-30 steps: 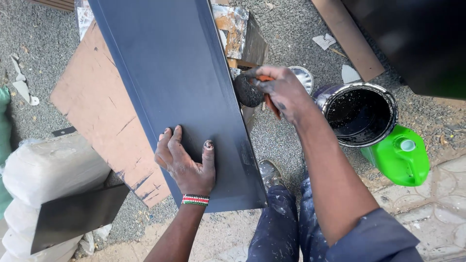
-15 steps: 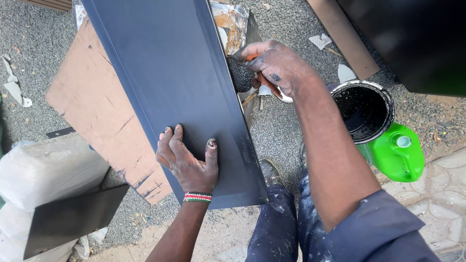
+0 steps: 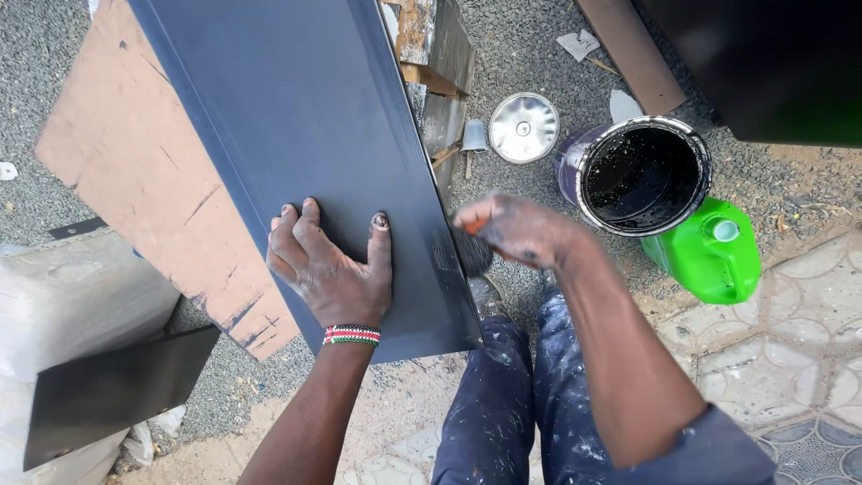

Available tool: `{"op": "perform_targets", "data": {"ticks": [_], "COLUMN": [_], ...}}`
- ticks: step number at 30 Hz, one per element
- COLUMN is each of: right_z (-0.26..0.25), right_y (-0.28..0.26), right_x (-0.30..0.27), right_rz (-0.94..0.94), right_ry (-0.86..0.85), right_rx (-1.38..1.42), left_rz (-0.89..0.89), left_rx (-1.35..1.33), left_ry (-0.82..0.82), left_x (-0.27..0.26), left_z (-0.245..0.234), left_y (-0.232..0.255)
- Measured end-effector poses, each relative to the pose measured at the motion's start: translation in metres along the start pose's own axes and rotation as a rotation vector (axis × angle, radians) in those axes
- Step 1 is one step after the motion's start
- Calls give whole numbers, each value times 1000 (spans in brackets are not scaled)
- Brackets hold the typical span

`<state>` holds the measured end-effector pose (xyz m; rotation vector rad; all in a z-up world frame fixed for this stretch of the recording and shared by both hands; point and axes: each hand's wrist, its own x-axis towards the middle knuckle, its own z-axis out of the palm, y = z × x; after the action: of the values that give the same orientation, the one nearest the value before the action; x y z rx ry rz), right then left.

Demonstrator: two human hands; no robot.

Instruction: Painting a furniture panel with black paint using a sponge applicator

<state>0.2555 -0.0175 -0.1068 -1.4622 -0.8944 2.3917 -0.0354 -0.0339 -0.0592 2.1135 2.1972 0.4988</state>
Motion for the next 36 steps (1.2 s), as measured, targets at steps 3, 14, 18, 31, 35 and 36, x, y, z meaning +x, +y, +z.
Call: {"op": "perform_targets", "data": {"ticks": [3, 14, 18, 31, 35, 36], "right_z": [22, 69, 59, 8, -30, -16], "right_y": [38, 126, 111, -218, -187, -166], "right_x": [-21, -88, -61, -18, 18, 5], "right_rz": [109, 284, 313, -107, -935, -930], "right_ry": [-17, 398, 382, 750, 605, 598], "right_rx": [-58, 439, 437, -168, -1065, -1074], "left_rz": [-19, -28, -48, -1, 2, -7], "left_rx": [10, 25, 34, 162, 151, 146], "left_ry": [-7, -22, 0, 69, 72, 70], "left_x": [2, 3, 2, 6, 7, 7], "left_z": [-1, -6, -7, -11, -13, -13], "left_y": [3, 13, 16, 25, 25, 25]}}
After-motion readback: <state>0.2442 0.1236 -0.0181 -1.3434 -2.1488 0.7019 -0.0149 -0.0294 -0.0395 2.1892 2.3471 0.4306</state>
